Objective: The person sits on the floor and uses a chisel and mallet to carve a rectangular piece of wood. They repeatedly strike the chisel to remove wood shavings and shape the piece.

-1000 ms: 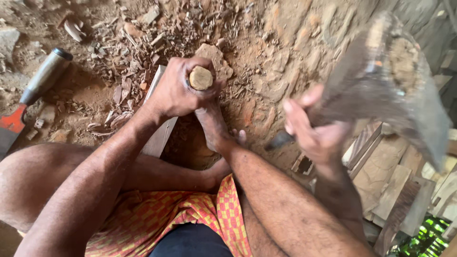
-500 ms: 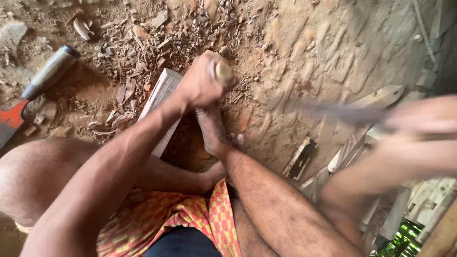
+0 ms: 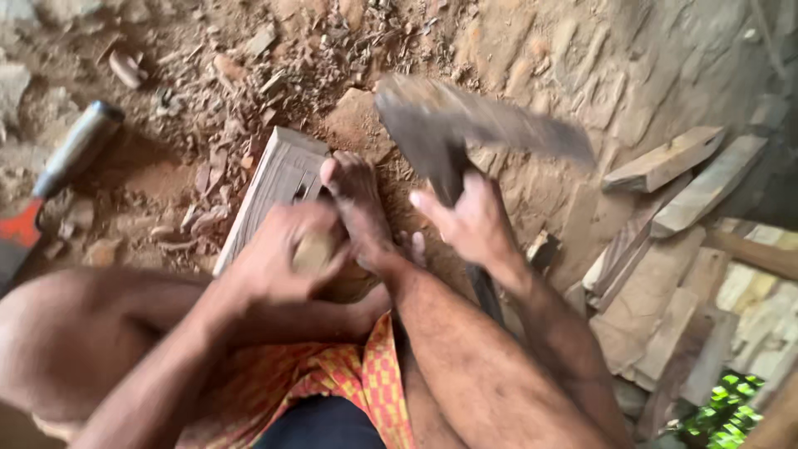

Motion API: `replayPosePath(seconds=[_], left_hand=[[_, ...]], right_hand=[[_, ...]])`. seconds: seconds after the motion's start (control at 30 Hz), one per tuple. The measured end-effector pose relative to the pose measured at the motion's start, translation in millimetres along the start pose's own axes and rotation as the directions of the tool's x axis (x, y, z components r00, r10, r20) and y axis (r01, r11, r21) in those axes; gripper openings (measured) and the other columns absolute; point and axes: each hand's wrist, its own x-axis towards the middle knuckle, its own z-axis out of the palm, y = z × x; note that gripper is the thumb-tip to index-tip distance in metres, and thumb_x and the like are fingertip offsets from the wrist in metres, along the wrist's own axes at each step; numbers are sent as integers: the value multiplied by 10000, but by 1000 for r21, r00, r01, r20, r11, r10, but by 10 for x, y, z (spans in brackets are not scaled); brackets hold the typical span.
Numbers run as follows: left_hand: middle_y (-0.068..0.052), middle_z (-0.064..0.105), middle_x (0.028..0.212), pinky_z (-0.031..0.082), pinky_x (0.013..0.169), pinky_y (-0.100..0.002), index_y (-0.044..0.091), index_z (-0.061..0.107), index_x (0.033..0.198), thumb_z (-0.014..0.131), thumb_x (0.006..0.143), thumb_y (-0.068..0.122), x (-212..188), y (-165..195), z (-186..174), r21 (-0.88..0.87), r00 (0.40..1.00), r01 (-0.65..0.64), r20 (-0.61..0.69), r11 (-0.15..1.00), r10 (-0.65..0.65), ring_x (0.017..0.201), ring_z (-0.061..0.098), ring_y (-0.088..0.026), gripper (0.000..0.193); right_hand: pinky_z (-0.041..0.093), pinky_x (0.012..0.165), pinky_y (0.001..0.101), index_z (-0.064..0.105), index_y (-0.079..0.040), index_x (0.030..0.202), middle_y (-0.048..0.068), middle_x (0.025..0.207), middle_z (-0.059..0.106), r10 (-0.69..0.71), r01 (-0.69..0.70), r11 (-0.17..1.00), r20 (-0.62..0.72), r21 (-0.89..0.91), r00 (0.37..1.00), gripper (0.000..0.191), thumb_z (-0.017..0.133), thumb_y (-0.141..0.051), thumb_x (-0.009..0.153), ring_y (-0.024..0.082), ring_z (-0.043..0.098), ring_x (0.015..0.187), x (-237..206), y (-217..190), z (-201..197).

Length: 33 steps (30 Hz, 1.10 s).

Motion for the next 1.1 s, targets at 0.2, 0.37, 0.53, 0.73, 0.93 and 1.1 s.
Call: replayPosePath(seconds=[0.2,0.37,0.53,0.73,0.93,1.1], left_hand=[[-170,688,829,540,603,-368,12,598,982,826,983,215,583,-224,212,161,931,240,-318,957,-179,663,666,-267,306],[-115,689,814,546,643,-342,33,617,961,756,1034,212,184,270,138,181,938,-19,-338,983,81,691,683,-210,238],[-59,695,669,506,445,-291,72,720,840,639,1039,302,1006,-417,264,452,859,512,-270,730,-435,489,619,-150,314],[-72,670,664,544,450,-281,22,695,894,670,1035,258,604,-1033,348,355,953,169,-295,919,-61,481,609,-124,276],[-49,625,589,514,441,-326,94,645,657,572,1024,56,937,-995,386,873,924,144,51,466,-380,497,602,-146,377],[-35,648,682,511,496,-279,73,619,785,782,920,201,710,-312,17,254,952,298,-10,920,-306,573,620,-122,248]], right_hand=[[538,623,303,409,-19,1230,187,887,594,-726,735,627,-535,-259,431,377,703,-179,1056,201,583,723,-119,416,111],[507,554,260,377,-74,1145,83,821,598,-461,747,516,-599,419,654,275,646,-89,1091,123,562,625,-102,423,110],[521,503,270,386,-65,1120,77,802,561,-469,818,429,-679,383,564,257,639,-49,1076,137,545,613,-8,431,99],[497,540,297,379,-77,1170,103,819,551,-391,766,456,-671,454,630,259,625,-31,1102,160,538,593,-45,571,151],[494,558,290,366,-61,1159,110,820,538,-395,753,461,-652,469,648,258,610,-48,1077,174,519,607,-97,457,113],[526,558,309,367,-71,1120,74,791,553,-492,781,483,-615,396,616,239,603,-72,1082,167,552,567,-130,346,24]])
